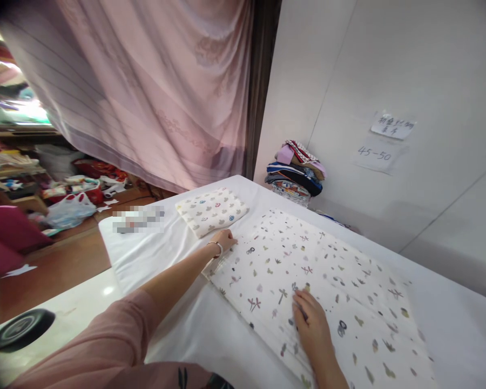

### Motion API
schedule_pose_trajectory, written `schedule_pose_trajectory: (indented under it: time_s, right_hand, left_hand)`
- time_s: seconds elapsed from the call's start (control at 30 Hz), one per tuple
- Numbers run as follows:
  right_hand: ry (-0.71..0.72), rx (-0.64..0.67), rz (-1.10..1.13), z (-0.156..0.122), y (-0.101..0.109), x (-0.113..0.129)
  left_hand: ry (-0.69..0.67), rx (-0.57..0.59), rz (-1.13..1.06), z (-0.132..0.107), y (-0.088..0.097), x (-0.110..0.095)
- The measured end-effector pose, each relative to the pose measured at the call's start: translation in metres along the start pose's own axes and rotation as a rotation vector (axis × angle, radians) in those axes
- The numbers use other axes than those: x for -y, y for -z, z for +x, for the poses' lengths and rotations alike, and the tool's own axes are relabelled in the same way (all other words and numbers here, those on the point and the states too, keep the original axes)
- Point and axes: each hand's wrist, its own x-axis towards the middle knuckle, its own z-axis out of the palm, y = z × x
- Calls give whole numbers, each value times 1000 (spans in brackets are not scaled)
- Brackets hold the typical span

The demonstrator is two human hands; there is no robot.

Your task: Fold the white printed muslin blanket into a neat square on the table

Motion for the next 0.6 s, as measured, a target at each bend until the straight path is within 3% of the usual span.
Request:
schedule_pose_trajectory:
  time_s: [0.33,0.6]
  right_hand:
    - [-44,23,-4,-1,2,3]
    - [-32,41,-2,-1,-1,-2]
  left_hand:
    - [6,57,8,-1,3,11]
    - [-13,37,6,-3,2,16]
